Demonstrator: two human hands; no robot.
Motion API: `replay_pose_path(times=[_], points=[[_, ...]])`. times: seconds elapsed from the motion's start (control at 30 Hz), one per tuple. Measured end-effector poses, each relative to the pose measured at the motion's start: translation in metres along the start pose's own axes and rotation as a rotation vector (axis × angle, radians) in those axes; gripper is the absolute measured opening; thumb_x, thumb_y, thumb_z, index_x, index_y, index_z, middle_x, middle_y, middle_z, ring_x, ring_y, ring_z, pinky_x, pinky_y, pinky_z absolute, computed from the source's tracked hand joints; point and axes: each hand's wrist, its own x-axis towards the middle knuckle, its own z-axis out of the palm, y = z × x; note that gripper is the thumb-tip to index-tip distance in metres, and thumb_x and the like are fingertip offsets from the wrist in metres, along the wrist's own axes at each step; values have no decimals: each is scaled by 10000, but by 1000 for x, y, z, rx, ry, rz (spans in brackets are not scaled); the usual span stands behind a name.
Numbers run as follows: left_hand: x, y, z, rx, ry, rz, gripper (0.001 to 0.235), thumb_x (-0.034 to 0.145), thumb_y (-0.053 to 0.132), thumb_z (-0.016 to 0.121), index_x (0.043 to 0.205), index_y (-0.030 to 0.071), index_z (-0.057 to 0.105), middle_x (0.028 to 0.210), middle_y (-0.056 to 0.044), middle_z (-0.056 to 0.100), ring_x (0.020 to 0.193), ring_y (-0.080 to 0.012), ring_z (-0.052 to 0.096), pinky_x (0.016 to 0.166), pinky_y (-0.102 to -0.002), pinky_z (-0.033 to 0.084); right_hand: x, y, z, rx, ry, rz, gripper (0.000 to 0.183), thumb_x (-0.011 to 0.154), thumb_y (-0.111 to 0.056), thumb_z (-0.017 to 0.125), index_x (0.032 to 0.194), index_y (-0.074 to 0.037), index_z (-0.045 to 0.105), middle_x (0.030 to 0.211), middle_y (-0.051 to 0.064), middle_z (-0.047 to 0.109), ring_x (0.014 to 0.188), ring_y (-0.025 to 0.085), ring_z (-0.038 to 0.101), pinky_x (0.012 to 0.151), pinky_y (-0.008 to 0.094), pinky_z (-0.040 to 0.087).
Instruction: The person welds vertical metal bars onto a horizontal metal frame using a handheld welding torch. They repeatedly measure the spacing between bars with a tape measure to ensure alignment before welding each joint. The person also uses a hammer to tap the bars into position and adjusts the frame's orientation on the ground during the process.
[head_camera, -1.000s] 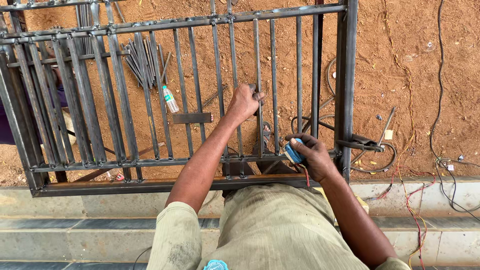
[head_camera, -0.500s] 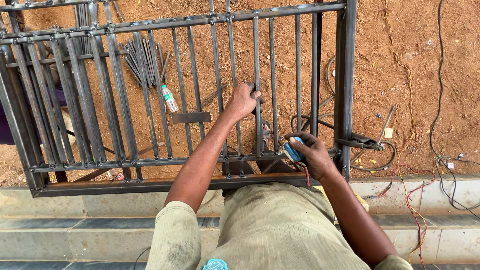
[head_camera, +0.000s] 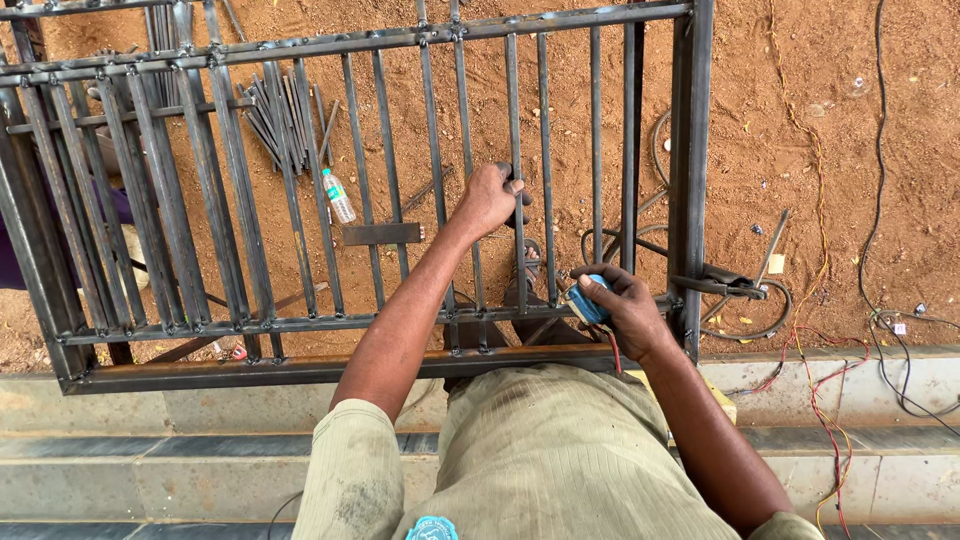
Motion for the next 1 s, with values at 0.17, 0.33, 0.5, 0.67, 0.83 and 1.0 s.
replay_pose_path(times=[0.17, 0.33, 0.5, 0.67, 0.83, 1.0], points=[[4, -5, -1, -26, -8, 21, 264, 990, 73, 562, 1189, -95, 607, 993, -207, 752, 808, -224, 803, 594, -322, 634, -2, -3, 1, 23, -18, 6, 317, 940, -220, 720, 1173, -5, 705, 891, 84, 697, 708, 102, 675, 578, 242, 593], [-1, 2, -1, -56, -7, 7, 267, 1010, 89, 546, 1198, -91, 605, 979, -216, 741, 750, -240, 784, 547, -330, 666, -27, -37, 12, 56, -150, -87, 399, 958, -203, 744, 1292, 4, 679, 928, 97, 663, 744, 106, 654, 533, 226, 540], [-4, 6, 0, -62, 5, -20, 301, 1012, 83, 519, 1261, -76, 576, 964, -211, 749, 700, -243, 786, 535, -336, 622, -88, -115, 29, 278, -483, -381, 661, 844, -346, 844, 1337, 2, 573, 1017, 116, 672, 862, 188, 695, 683, 297, 599], [-5, 5, 0, -11, 2, 11, 358, 1009, 79, 492, 1341, -53, 503, 970, -190, 760, 676, -224, 776, 545, -316, 605, -165, -160, 56, 487, -642, -302, 594, 974, -521, 714, 977, 67, 630, 776, 227, 672, 535, 275, 663, 418, 357, 547], [-1, -4, 2, 24, -20, 84, 287, 1054, 76, 476, 1257, -116, 536, 979, -210, 740, 683, -229, 762, 499, -327, 633, -162, -159, 67, 648, -799, -432, 474, 1014, -433, 650, 872, 18, 614, 765, 162, 648, 578, 245, 652, 474, 356, 544], [0, -10, 3, 59, -23, 124, 282, 1004, 50, 499, 1239, -101, 538, 969, -217, 741, 665, -223, 762, 493, -335, 598, -183, -138, 74, 920, -491, -229, 426, 1054, -345, 585, 766, -31, 599, 754, 98, 625, 622, 215, 640, 530, 355, 542]])
